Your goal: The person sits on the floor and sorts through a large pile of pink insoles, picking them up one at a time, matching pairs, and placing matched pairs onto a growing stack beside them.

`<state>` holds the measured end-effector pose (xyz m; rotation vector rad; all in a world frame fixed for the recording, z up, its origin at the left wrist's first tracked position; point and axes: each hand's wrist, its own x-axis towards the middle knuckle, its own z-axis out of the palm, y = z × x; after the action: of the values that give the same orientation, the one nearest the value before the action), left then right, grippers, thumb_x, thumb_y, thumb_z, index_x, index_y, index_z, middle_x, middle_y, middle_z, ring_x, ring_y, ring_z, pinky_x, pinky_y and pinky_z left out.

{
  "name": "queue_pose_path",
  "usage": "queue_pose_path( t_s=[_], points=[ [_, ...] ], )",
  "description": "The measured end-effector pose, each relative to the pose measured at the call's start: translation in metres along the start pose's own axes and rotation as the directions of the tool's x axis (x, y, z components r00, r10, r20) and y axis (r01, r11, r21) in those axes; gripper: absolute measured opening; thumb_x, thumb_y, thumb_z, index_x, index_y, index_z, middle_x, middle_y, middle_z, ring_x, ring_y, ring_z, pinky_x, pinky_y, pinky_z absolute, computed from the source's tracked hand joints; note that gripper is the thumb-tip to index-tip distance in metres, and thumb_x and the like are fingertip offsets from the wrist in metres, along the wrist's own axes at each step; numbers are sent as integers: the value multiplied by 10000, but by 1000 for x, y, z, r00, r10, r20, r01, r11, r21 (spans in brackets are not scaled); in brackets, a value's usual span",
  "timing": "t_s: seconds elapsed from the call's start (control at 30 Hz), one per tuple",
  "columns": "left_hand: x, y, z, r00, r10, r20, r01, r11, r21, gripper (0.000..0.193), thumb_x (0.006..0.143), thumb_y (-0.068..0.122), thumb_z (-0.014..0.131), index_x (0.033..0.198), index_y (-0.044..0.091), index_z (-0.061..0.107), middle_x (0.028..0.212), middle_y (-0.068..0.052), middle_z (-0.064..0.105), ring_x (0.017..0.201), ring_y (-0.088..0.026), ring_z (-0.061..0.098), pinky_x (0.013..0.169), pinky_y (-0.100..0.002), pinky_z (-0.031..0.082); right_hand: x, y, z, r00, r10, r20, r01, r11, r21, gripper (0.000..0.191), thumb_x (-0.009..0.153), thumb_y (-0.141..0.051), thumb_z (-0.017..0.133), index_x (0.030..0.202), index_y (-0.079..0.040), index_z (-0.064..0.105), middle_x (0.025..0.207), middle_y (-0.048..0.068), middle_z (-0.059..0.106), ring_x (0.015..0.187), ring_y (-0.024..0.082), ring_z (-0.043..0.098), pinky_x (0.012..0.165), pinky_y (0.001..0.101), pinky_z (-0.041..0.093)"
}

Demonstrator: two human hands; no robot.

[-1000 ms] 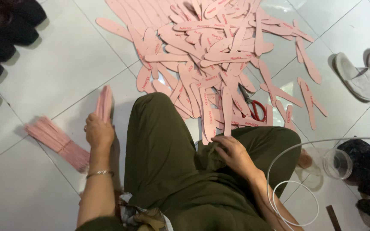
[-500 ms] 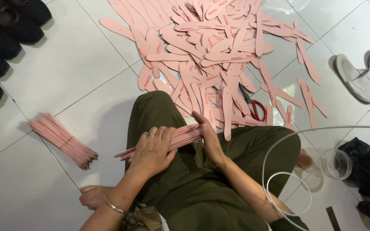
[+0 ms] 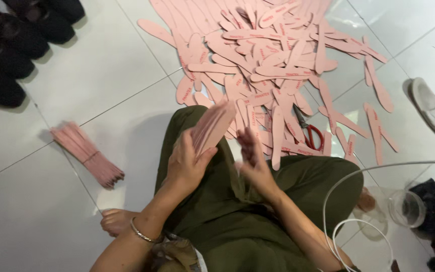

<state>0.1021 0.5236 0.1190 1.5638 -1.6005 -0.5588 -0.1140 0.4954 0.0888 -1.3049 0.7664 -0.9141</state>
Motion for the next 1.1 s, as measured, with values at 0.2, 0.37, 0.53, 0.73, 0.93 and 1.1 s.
queue_pose_path(
  t_s=[0.2, 0.37, 0.53, 0.73, 0.93, 1.1],
  points=[
    [-24, 20, 28, 992, 31, -120, -110, 665, -738, 713, 1005, 366, 731, 1455, -22, 337, 1317, -130, 547, 1182, -227, 571, 1033, -343, 510, -8, 5, 31, 956, 88, 279, -13, 965, -261, 827, 811, -65, 760, 1500, -40, 303, 1460, 169, 427, 1330, 314, 434, 1086, 410, 392],
    [-44, -15, 37, 985, 103, -135, -159, 837, -524, 848, 935, 323, 783, 1493, -40, 257, 1336, -169, 531, 1208, -290, 559, 1054, -385, 469, 1, 37, 41, 955, 83, 285, 75, 861, -503, 508, 843, -57, 709, 1322, -37, 539, 1291, 156, 610, 1192, 300, 621, 993, 407, 529],
    [-46, -33, 38, 974, 140, -179, -186, 945, -268, 819, 900, 275, 789, 1480, -39, 304, 1375, -248, 465, 1231, -399, 506, 1094, -447, 414, 8, 32, 49, 927, -81, 367, 305, 733, -608, 523, 802, -66, 784, 1281, -83, 576, 1336, 175, 584, 1257, 334, 575, 1046, 433, 509],
    [11, -85, -32, 800, -390, -456, 306, 919, -249, 719, 933, 302, 753, 1402, -48, 335, 1247, -267, 594, 1128, -415, 613, 948, -491, 493, 14, -10, 42, 962, -33, 271, 201, 758, -621, 848, 813, -231, 842, 1507, 11, 418, 1432, 267, 451, 1307, 409, 437, 1044, 499, 383],
    [36, -179, -67, 729, -478, -490, 682, 566, 464, 670, 940, 313, 754, 1401, -19, 400, 1324, -248, 538, 1169, -419, 578, 853, -492, 552, 13, -9, 12, 967, 252, 39, -153, 697, -700, 462, 873, -168, 711, 1325, -126, 628, 1232, 63, 635, 1045, 185, 653, 718, 303, 565],
    [17, -208, -33, 733, -435, -522, 679, 431, 594, 736, 848, 423, 755, 1357, -27, 472, 1238, -204, 532, 1079, -385, 549, 883, -483, 502, 3, 10, -1, 930, 368, 5, -244, 626, -741, 442, 899, -149, 699, 1338, -151, 643, 1185, 55, 654, 839, 208, 643, 738, 299, 538]
  ],
)
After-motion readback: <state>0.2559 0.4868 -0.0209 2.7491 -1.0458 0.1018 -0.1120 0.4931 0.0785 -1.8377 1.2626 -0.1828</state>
